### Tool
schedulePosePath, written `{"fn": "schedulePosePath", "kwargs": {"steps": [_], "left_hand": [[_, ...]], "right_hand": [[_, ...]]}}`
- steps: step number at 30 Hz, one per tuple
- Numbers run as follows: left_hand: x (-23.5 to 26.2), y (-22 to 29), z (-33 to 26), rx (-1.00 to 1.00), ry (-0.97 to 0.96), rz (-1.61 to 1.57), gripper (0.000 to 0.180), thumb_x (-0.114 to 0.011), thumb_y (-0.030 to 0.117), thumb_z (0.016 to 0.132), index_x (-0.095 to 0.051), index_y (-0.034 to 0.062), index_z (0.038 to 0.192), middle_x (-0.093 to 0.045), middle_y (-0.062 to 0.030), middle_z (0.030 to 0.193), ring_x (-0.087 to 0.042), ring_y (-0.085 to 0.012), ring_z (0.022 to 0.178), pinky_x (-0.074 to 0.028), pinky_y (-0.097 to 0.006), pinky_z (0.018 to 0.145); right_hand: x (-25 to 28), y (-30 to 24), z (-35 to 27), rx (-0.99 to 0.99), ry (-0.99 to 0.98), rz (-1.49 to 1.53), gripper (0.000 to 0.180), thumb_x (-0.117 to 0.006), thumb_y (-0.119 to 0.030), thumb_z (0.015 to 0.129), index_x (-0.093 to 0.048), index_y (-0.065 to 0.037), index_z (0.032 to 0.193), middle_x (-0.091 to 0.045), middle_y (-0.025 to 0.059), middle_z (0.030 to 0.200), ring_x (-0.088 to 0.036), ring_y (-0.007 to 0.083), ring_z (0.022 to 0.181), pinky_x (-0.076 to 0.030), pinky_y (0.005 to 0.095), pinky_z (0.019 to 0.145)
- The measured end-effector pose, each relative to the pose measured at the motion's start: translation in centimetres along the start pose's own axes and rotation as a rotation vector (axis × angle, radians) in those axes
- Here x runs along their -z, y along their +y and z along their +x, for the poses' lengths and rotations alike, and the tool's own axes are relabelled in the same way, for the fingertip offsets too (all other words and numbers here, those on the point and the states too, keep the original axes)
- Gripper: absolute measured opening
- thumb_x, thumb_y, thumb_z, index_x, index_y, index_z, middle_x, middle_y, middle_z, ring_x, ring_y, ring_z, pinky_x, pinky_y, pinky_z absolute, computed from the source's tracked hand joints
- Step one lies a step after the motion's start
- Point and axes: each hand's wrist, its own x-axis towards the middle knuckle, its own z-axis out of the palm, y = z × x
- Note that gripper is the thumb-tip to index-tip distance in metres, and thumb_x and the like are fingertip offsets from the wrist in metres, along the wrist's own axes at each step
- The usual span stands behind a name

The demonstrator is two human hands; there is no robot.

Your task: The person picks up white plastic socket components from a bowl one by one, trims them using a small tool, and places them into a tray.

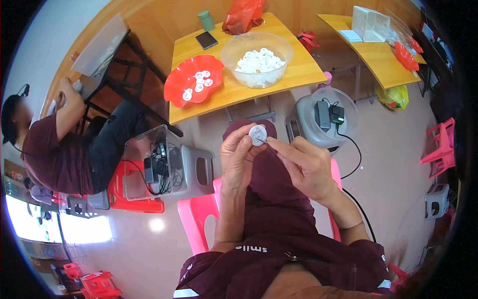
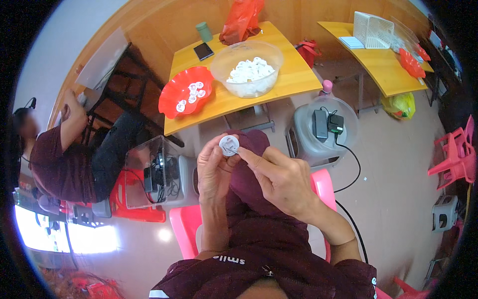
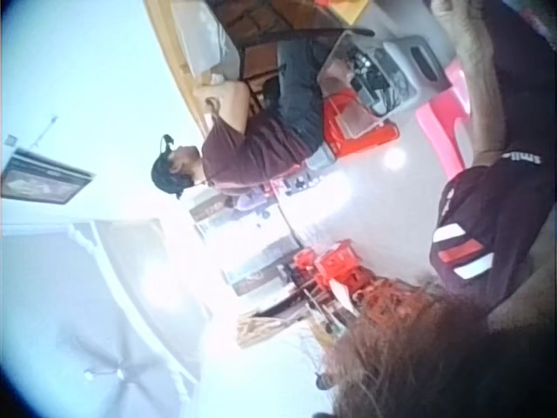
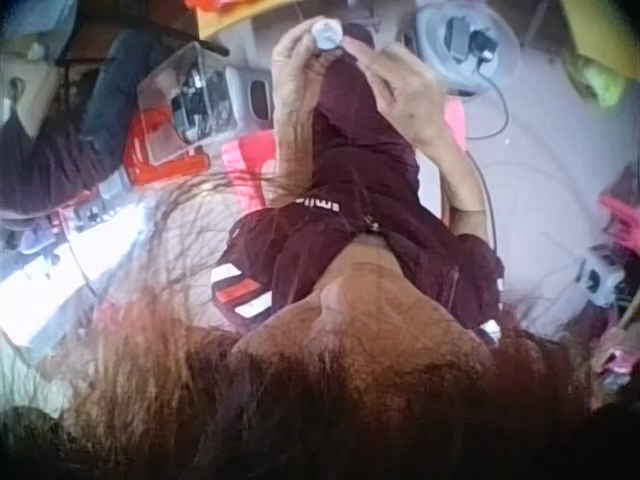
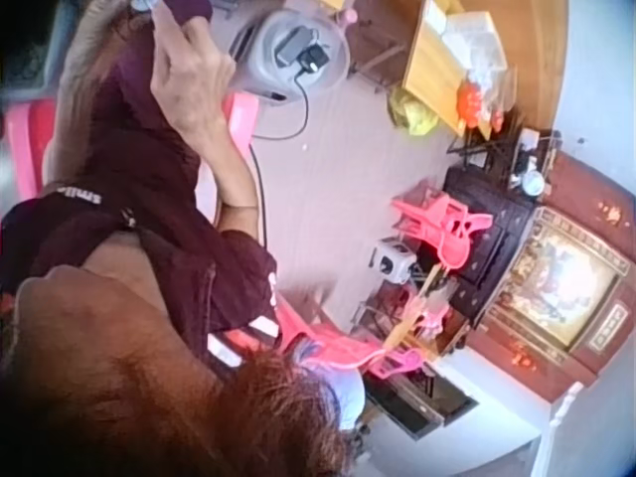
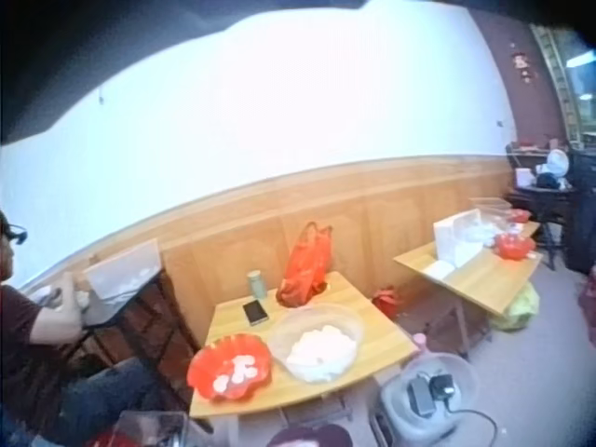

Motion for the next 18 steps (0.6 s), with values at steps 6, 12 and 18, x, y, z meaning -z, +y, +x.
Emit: {"fn": "schedulePosePath", "kwargs": {"steps": [6, 12, 18], "left_hand": [[-0.3, -0.5, 0.2, -0.038, 0.010, 0.046, 0.026, -0.061, 0.009, 0.082, -0.058, -0.0017, 0.105, -0.062, -0.0129, 0.101, -0.062, -0.0187, 0.088, -0.054, -0.032, 0.076], [-0.5, -0.7, 0.2, -0.098, 0.054, 0.150, 0.023, -0.061, 0.002, 0.081, -0.059, -0.0032, 0.104, -0.060, -0.0117, 0.103, -0.060, -0.0176, 0.090, -0.053, -0.031, 0.078], [-0.6, -1.5, 0.2, -0.137, 0.138, 0.196, 0.023, -0.059, 0.002, 0.082, -0.059, -0.0031, 0.105, -0.060, -0.0121, 0.105, -0.060, -0.0177, 0.092, -0.054, -0.030, 0.078]], "right_hand": [[-0.3, 0.6, -0.1, -0.010, -0.020, -0.059, 0.034, -0.060, -0.007, 0.077, -0.061, -0.015, 0.110, -0.047, 0.0054, 0.063, -0.051, 0.0232, 0.048, -0.042, 0.0344, 0.041], [-0.7, 0.8, -0.3, -0.030, -0.015, -0.107, 0.037, -0.058, -0.007, 0.077, -0.059, -0.016, 0.112, -0.046, 0.0054, 0.064, -0.053, 0.0246, 0.048, -0.042, 0.0354, 0.040], [-1.4, 0.0, -0.9, -0.058, -0.039, -0.297, 0.040, -0.060, -0.002, 0.076, -0.059, -0.014, 0.114, -0.042, 0.0057, 0.065, -0.050, 0.0222, 0.047, -0.039, 0.0334, 0.040]]}}
